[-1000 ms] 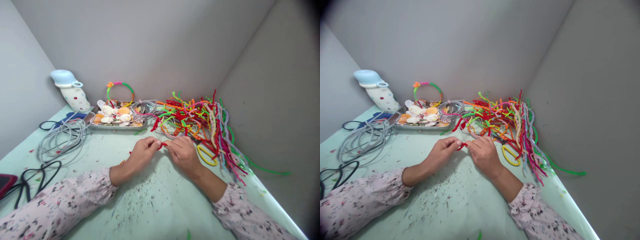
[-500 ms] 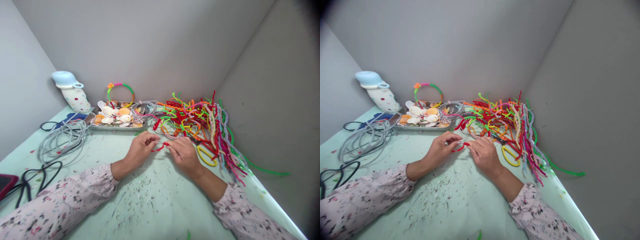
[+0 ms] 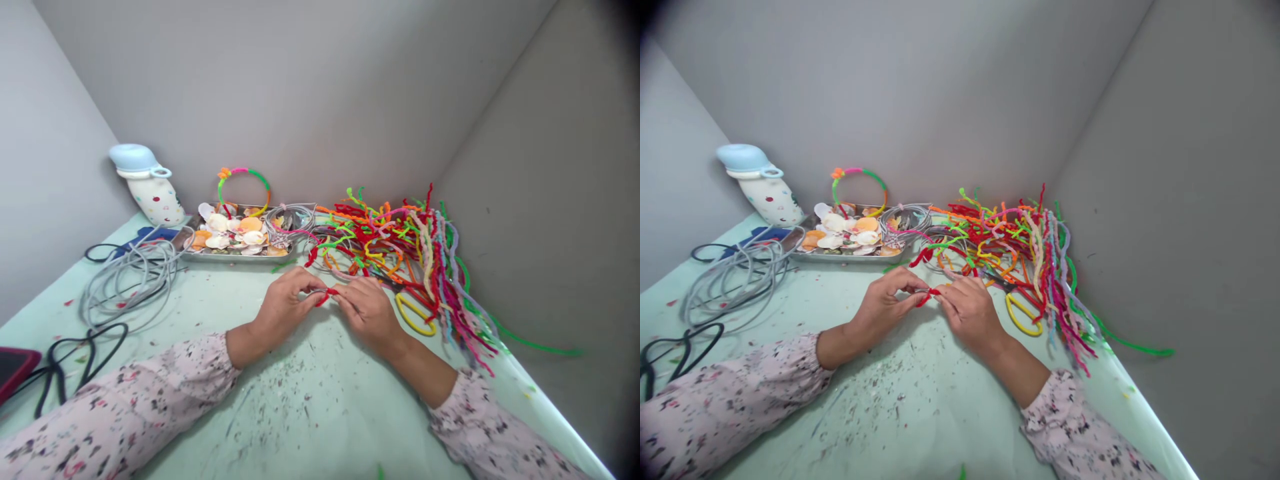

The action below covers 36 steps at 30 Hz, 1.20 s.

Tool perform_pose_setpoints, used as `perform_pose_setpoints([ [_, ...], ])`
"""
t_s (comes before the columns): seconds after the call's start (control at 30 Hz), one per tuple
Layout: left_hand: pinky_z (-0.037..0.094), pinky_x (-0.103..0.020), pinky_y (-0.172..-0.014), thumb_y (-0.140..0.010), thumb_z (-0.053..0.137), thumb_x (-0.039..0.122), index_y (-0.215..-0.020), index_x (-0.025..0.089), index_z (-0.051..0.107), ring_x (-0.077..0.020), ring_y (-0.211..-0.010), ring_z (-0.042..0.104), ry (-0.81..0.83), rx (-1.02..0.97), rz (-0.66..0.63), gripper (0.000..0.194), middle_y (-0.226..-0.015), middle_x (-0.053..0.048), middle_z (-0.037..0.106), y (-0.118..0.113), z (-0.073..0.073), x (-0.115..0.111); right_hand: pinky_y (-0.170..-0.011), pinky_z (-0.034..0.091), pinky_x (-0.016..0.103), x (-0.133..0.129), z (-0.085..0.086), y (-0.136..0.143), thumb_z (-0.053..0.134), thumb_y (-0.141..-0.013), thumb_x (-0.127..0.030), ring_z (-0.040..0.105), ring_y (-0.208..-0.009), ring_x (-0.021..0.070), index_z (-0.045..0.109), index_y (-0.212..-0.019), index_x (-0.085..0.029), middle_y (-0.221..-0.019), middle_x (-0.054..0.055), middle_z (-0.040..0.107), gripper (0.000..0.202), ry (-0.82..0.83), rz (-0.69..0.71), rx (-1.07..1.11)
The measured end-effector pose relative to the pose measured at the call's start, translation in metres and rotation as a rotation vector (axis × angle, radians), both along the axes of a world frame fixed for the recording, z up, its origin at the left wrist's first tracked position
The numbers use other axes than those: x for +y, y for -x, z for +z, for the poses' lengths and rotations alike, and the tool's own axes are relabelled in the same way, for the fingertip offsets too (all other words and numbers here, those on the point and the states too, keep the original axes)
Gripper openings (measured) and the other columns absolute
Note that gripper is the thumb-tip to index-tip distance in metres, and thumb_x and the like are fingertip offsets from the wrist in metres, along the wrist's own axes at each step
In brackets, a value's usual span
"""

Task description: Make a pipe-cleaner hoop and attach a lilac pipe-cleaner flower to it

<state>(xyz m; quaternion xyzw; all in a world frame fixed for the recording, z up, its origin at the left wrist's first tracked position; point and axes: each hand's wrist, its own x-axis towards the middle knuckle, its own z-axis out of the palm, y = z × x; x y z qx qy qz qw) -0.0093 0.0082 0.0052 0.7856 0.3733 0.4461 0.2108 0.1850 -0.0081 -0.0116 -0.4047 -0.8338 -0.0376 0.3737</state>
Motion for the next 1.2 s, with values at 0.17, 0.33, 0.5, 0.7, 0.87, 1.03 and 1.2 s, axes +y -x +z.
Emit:
perform_pose_setpoints([
  [0.17, 0.046, -0.025, -0.071, -0.079, 0.067, 0.021, -0.082, 0.018, 0.068, -0.0132, -0.075, 0.057, -0.005, 0.002, 0.002, 0.004, -0.077, -0.002, 0.065, 0.0000, -0.0003, -0.0006, -0.084, 0.042, 0.037, -0.0003, 0.0019, 0.0000, 0.047, -0.093, -0.023, 0.061, -0.095, 0.0211, 0.066, -0.097, -0.021, -0.081, 0.005, 0.067, 0.020, 0.010, 0.017, 0.001],
  [0.33, 0.045, -0.025, -0.070, -0.080, 0.066, 0.021, -0.082, 0.019, 0.068, -0.0137, -0.074, 0.057, 0.004, -0.002, -0.004, 0.003, -0.076, -0.002, 0.064, 0.0006, -0.0010, -0.0011, -0.085, 0.042, 0.037, -0.0006, 0.0037, -0.0001, 0.046, -0.093, -0.023, 0.061, -0.096, 0.0212, 0.066, -0.098, -0.020, -0.081, 0.005, 0.068, 0.020, 0.006, 0.016, -0.025],
  [0.5, 0.045, -0.025, -0.069, -0.079, 0.065, 0.018, -0.080, 0.019, 0.067, -0.0132, -0.073, 0.056, 0.013, -0.012, -0.002, 0.002, -0.075, -0.001, 0.064, 0.0005, 0.0014, -0.0027, -0.084, 0.042, 0.036, -0.0002, 0.0035, -0.0002, 0.047, -0.093, -0.022, 0.061, -0.094, 0.0205, 0.066, -0.097, -0.021, -0.080, 0.005, 0.068, 0.019, -0.008, 0.023, -0.025],
  [0.7, 0.043, -0.024, -0.067, -0.080, 0.063, 0.020, -0.076, 0.017, 0.065, -0.0130, -0.071, 0.055, 0.076, -0.028, -0.014, 0.005, -0.073, -0.001, 0.063, 0.0002, 0.0039, -0.0047, -0.084, 0.041, 0.035, -0.0001, 0.0039, 0.0005, 0.048, -0.092, -0.020, 0.060, -0.084, 0.0185, 0.066, -0.095, -0.020, -0.074, 0.003, 0.064, 0.018, -0.023, 0.044, -0.021],
  [0.87, 0.041, -0.023, -0.062, -0.082, 0.063, 0.030, -0.073, 0.015, 0.064, -0.0119, -0.067, 0.052, 0.171, -0.077, -0.030, 0.017, -0.070, -0.001, 0.061, -0.0010, 0.0046, -0.0063, -0.083, 0.041, 0.035, -0.0005, 0.0042, 0.0011, 0.048, -0.092, -0.021, 0.059, -0.078, 0.0173, 0.066, -0.096, -0.021, -0.076, 0.003, 0.066, 0.018, -0.024, 0.051, -0.028],
  [1.03, 0.039, -0.021, -0.055, -0.080, 0.064, 0.035, -0.072, 0.014, 0.063, -0.0106, -0.061, 0.050, 0.282, -0.096, 0.010, 0.022, -0.067, -0.001, 0.060, -0.0043, 0.0041, -0.0081, -0.083, 0.042, 0.034, 0.0000, 0.0038, 0.0012, 0.047, -0.093, -0.022, 0.061, -0.083, 0.0177, 0.066, -0.094, -0.020, -0.074, 0.003, 0.065, 0.020, -0.018, 0.039, -0.030],
  [1.2, 0.040, -0.021, -0.056, -0.081, 0.062, 0.030, -0.077, 0.015, 0.065, -0.0112, -0.065, 0.052, 0.254, -0.077, 0.001, 0.016, -0.072, -0.002, 0.062, -0.0040, 0.0032, -0.0074, -0.081, 0.042, 0.035, 0.0001, 0.0025, 0.0011, 0.047, -0.093, -0.023, 0.061, -0.088, 0.0193, 0.067, -0.094, -0.021, -0.076, 0.004, 0.066, 0.020, -0.012, 0.016, -0.017],
])
